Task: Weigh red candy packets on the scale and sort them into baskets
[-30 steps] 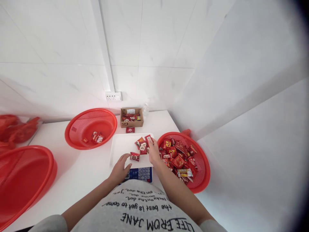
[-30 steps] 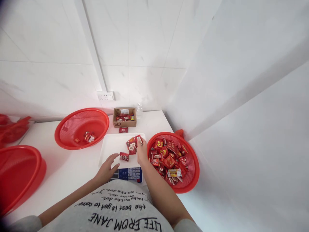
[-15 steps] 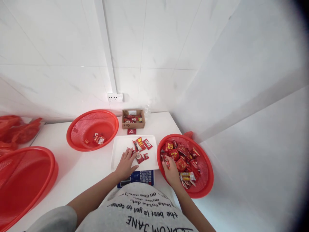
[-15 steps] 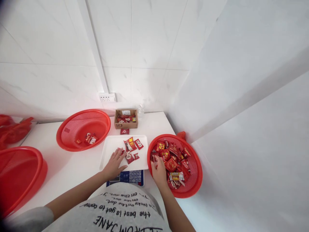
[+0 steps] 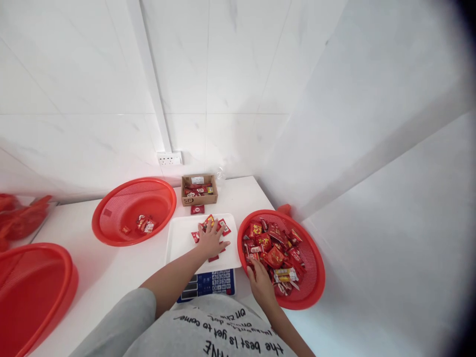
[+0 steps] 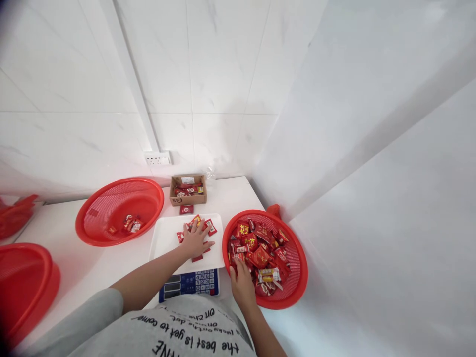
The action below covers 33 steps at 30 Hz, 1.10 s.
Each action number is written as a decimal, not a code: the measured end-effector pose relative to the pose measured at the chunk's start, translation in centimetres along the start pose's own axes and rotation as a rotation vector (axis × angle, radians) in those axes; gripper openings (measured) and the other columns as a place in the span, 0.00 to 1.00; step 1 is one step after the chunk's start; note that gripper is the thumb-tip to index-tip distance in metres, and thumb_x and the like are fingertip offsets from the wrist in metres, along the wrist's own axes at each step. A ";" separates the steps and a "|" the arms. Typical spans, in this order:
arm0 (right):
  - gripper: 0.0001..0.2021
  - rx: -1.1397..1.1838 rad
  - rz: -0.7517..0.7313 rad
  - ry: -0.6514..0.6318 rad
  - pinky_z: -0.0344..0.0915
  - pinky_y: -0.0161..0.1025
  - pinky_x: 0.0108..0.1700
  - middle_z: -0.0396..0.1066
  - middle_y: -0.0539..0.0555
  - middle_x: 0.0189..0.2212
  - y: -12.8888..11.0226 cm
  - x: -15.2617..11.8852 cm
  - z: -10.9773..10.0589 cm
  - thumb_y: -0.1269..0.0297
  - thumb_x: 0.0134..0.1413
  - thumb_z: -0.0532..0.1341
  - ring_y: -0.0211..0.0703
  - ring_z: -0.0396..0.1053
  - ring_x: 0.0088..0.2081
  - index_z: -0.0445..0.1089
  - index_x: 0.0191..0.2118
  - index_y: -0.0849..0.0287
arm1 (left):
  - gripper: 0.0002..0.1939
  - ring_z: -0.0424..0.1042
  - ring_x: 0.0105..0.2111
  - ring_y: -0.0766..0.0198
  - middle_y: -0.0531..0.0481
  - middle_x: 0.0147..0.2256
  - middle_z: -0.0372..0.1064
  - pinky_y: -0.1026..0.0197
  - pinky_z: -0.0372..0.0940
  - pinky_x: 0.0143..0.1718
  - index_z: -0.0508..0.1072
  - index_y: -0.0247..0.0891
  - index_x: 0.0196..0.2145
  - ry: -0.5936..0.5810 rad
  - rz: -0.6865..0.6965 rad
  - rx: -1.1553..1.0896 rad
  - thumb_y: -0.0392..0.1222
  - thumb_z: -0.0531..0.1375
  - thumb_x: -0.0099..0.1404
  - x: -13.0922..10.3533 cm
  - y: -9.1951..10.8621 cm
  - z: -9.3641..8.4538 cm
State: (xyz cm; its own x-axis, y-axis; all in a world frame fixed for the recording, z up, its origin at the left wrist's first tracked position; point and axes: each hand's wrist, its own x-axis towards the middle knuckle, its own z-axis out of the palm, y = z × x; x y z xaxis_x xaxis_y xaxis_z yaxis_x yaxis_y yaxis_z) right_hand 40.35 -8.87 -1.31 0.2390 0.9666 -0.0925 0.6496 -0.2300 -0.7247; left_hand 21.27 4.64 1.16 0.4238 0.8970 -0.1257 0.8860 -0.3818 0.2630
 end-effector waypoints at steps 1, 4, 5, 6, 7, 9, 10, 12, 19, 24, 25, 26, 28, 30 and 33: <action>0.24 0.003 0.002 0.004 0.54 0.50 0.58 0.65 0.61 0.53 0.0 0.0 -0.1 0.54 0.54 0.50 0.53 0.59 0.57 0.67 0.52 0.61 | 0.33 0.35 0.63 0.36 0.41 0.64 0.42 0.24 0.26 0.52 0.52 0.46 0.62 0.002 0.011 0.002 0.61 0.47 0.62 0.1 -0.1 0.0; 0.24 0.004 0.001 0.000 0.54 0.50 0.58 0.65 0.60 0.53 -0.2 -0.2 -0.1 0.54 0.54 0.49 0.53 0.59 0.57 0.66 0.52 0.61 | 0.28 0.40 0.62 0.40 0.42 0.62 0.49 0.27 0.29 0.54 0.56 0.48 0.60 0.001 0.082 -0.004 0.56 0.49 0.64 -0.3 -0.9 -0.4; 0.24 0.002 0.001 -0.002 0.54 0.50 0.58 0.65 0.61 0.53 -0.2 -0.3 -0.1 0.54 0.54 0.49 0.53 0.59 0.57 0.66 0.52 0.61 | 0.26 0.42 0.62 0.42 0.43 0.61 0.51 0.30 0.31 0.56 0.58 0.49 0.59 -0.001 0.117 -0.006 0.54 0.50 0.64 -0.6 -1.3 -0.7; 0.24 0.002 0.000 0.000 0.54 0.50 0.58 0.65 0.61 0.53 -0.3 -0.3 -0.1 0.54 0.54 0.49 0.53 0.59 0.56 0.67 0.52 0.61 | 0.24 0.44 0.62 0.45 0.45 0.61 0.53 0.33 0.32 0.58 0.60 0.50 0.58 -0.003 0.157 -0.009 0.52 0.51 0.64 -0.9 -1.8 -1.1; 0.23 0.007 0.000 0.003 0.55 0.50 0.58 0.66 0.61 0.53 -0.3 -0.3 -0.1 0.54 0.54 0.49 0.53 0.60 0.56 0.67 0.51 0.61 | 0.22 0.45 0.62 0.48 0.47 0.60 0.54 0.36 0.33 0.59 0.62 0.51 0.56 -0.004 0.196 -0.011 0.50 0.52 0.64 -1.3 -2.3 -1.5; 0.22 0.033 0.001 0.012 0.55 0.49 0.57 0.67 0.60 0.51 -0.2 -0.2 0.0 0.54 0.53 0.50 0.52 0.62 0.54 0.69 0.49 0.59 | 0.17 0.46 0.62 0.52 0.50 0.60 0.54 0.42 0.35 0.61 0.67 0.52 0.51 -0.004 0.255 -0.012 0.45 0.54 0.64 -2.2 -3.4 -2.1; 0.21 0.056 0.005 0.012 0.56 0.49 0.57 0.68 0.60 0.50 0.0 -0.1 0.0 0.54 0.53 0.51 0.51 0.63 0.53 0.69 0.48 0.59 | 0.16 0.45 0.62 0.53 0.50 0.61 0.53 0.43 0.35 0.61 0.69 0.51 0.50 0.000 0.272 -0.012 0.44 0.55 0.64 -2.8 -3.9 -2.4; 0.21 0.115 0.032 0.008 0.57 0.48 0.56 0.70 0.60 0.48 0.6 0.5 0.1 0.54 0.51 0.52 0.51 0.65 0.52 0.70 0.46 0.59 | 0.16 0.43 0.63 0.53 0.48 0.61 0.51 0.43 0.36 0.61 0.69 0.48 0.49 0.026 0.280 -0.017 0.43 0.55 0.63 -4.0 -4.7 -2.6; 0.22 0.279 0.200 -0.049 0.62 0.49 0.51 0.72 0.61 0.45 2.7 2.5 0.3 0.55 0.44 0.58 0.51 0.69 0.47 0.70 0.45 0.61 | 0.28 0.40 0.63 0.48 0.41 0.63 0.44 0.40 0.38 0.60 0.60 0.42 0.56 0.134 0.090 -0.040 0.47 0.60 0.59 -9.0 -6.1 -1.3; 0.20 0.257 0.172 -0.064 0.61 0.49 0.52 0.73 0.61 0.44 2.8 2.7 0.6 0.56 0.44 0.56 0.51 0.69 0.47 0.72 0.42 0.62 | 0.22 0.52 0.59 0.49 0.41 0.58 0.56 0.44 0.48 0.58 0.66 0.42 0.50 0.177 -0.123 -0.142 0.42 0.61 0.57 -10.6 -5.9 -1.1; 0.20 0.250 0.173 -0.058 0.61 0.49 0.53 0.73 0.62 0.44 2.8 2.7 0.7 0.56 0.44 0.56 0.52 0.69 0.47 0.72 0.41 0.62 | 0.22 0.55 0.57 0.49 0.42 0.55 0.59 0.46 0.50 0.56 0.67 0.42 0.50 0.173 -0.161 -0.172 0.42 0.61 0.57 -10.7 -5.8 -1.1; 0.19 0.244 0.171 -0.052 0.60 0.50 0.53 0.73 0.61 0.44 2.8 2.6 0.8 0.57 0.44 0.56 0.52 0.69 0.48 0.72 0.41 0.61 | 0.22 0.58 0.55 0.50 0.43 0.53 0.61 0.47 0.53 0.55 0.67 0.43 0.49 0.169 -0.192 -0.197 0.42 0.61 0.56 -10.7 -5.7 -1.2; 0.19 0.233 0.167 -0.039 0.59 0.50 0.54 0.73 0.60 0.44 2.7 2.5 0.8 0.57 0.44 0.55 0.52 0.69 0.48 0.72 0.40 0.60 | 0.22 0.60 0.51 0.50 0.44 0.50 0.63 0.49 0.55 0.53 0.67 0.43 0.49 0.159 -0.229 -0.228 0.41 0.62 0.55 -10.5 -5.5 -1.4; 0.19 0.226 0.162 -0.032 0.60 0.50 0.53 0.73 0.60 0.43 2.6 2.4 0.8 0.56 0.44 0.55 0.51 0.69 0.47 0.73 0.40 0.60 | 0.22 0.61 0.51 0.51 0.45 0.50 0.63 0.50 0.56 0.52 0.68 0.43 0.48 0.150 -0.249 -0.255 0.40 0.63 0.54 -10.3 -5.4 -1.5; 0.19 0.216 0.152 -0.027 0.60 0.51 0.53 0.73 0.61 0.43 2.4 2.3 0.7 0.56 0.44 0.54 0.52 0.70 0.46 0.73 0.39 0.61 | 0.24 0.61 0.51 0.51 0.45 0.50 0.63 0.52 0.56 0.51 0.66 0.42 0.48 0.135 -0.282 -0.320 0.36 0.63 0.52 -10.0 -5.0 -1.7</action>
State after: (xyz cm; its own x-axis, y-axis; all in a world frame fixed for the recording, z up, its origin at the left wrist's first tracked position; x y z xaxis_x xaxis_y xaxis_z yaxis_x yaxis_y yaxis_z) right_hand 41.93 -7.12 -3.71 0.3011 0.9260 -0.2278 0.4380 -0.3464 -0.8295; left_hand 12.25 -2.02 2.72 0.1271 0.9852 -0.1149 0.8516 -0.0490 0.5219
